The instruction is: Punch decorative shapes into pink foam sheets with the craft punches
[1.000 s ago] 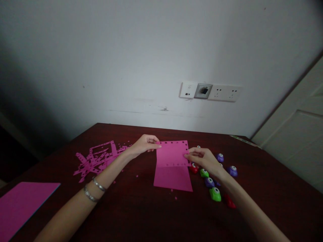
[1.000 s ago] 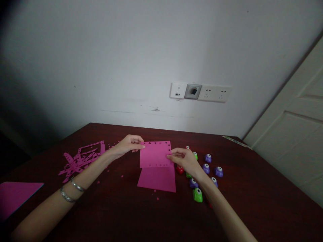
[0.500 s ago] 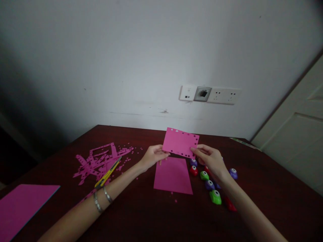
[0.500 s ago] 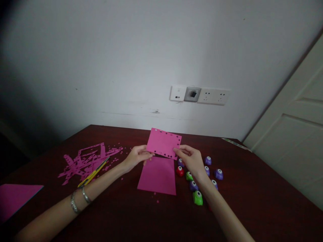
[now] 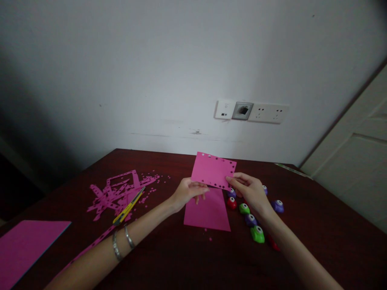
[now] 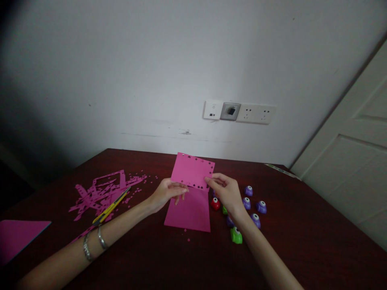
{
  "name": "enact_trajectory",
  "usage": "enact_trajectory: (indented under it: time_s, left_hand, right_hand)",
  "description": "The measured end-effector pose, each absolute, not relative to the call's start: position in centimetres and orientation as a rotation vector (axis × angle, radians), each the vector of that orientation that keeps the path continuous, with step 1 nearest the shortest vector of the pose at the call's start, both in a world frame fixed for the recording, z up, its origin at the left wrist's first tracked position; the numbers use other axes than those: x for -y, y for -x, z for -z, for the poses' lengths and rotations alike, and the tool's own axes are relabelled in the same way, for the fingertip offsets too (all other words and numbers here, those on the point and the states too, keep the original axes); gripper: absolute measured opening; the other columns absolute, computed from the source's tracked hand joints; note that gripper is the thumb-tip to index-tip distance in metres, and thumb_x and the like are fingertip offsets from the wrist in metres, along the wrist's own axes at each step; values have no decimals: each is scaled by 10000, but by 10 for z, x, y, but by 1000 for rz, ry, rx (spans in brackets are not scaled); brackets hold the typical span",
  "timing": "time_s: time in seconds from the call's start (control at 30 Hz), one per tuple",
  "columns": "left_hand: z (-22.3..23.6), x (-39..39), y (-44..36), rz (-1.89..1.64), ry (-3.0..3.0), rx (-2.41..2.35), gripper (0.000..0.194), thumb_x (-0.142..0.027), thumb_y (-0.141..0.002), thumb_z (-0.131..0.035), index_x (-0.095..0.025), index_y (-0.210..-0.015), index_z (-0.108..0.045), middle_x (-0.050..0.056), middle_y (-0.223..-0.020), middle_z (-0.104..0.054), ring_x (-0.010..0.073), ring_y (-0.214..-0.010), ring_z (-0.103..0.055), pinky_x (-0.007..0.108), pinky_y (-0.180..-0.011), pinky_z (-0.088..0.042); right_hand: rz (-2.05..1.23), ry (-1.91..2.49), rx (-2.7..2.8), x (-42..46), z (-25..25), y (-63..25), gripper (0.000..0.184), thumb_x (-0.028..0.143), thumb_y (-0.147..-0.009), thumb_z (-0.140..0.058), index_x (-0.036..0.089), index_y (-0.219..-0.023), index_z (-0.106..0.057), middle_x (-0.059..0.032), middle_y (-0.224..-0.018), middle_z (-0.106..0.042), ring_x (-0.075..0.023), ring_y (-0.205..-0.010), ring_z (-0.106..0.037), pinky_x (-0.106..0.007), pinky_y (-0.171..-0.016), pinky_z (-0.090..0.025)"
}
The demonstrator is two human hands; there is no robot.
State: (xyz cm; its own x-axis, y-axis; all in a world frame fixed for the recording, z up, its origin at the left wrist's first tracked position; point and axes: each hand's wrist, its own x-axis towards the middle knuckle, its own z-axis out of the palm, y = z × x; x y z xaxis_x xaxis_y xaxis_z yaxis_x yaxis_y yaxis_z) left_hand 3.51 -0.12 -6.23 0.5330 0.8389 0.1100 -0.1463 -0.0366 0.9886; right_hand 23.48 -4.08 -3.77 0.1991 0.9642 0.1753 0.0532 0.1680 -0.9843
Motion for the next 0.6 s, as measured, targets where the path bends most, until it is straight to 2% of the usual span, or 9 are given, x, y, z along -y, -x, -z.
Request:
enact_trajectory:
  time_s: [0.1, 0.2, 0.33, 0.43, 0.5, 0.6]
  left_hand:
    - [63, -1, -34, -908, -1363, -671, 221, -279, -657, -689, -92, -757, -626, 34, -630, -603, 95, -502, -531, 205, -397, -386]
    - [64, -4, -32, -889, -1310, -666, 272, -263, -665, -683, -102, -878, -634, 66, -761, -637, 106, -551, -558, 208, -404, -393]
    - [64, -10, -30, -734, -1179, -691, 280, -301, -737, -625, -101, -932, -640, 98, -820, -649, 114, -587, -579, 211, -430, -393]
    - [64, -15, -29, -576, -1023, -679, 350, -403, -795, -545, -73, -849, -649, 116, -750, -647, 130, -562, -581, 228, -441, -399]
    - [64, -16, -28, -543, -935, -684, 381, -453, -790, -542, -84, -784, -638, 88, -652, -624, 133, -529, -565, 241, -455, -411]
    - [63, -15, -26, -604, -880, -697, 300, -416, -734, -633, -117, -718, -610, 28, -537, -561, 113, -481, -520, 240, -461, -410]
  right_hand:
    - [-965, 1153, 1130, 40, 40, -238, 222, 353, -622, -726, 178, -709, -620, 37, -567, -552, -35, -395, -353, -193, -370, -244]
    - [-937, 1145, 1164, 39, 40, -240, 220, 346, -622, -732, 175, -685, -609, 33, -579, -564, -43, -414, -391, -187, -376, -270]
    - [-832, 1165, 1295, 40, 37, -242, 190, 331, -624, -725, 175, -674, -629, -7, -623, -629, -103, -515, -530, -216, -449, -397]
    - [-749, 1105, 1458, 41, 36, -245, 133, 293, -669, -686, 193, -756, -669, -45, -787, -688, -168, -724, -622, -289, -642, -493]
    - [-691, 1037, 1570, 41, 36, -247, 102, 259, -688, -667, 210, -777, -684, -54, -891, -689, -192, -861, -621, -330, -761, -489]
    - [-638, 1007, 1649, 43, 35, -250, 72, 240, -706, -652, 232, -763, -696, -60, -1000, -659, -204, -946, -597, -344, -784, -486]
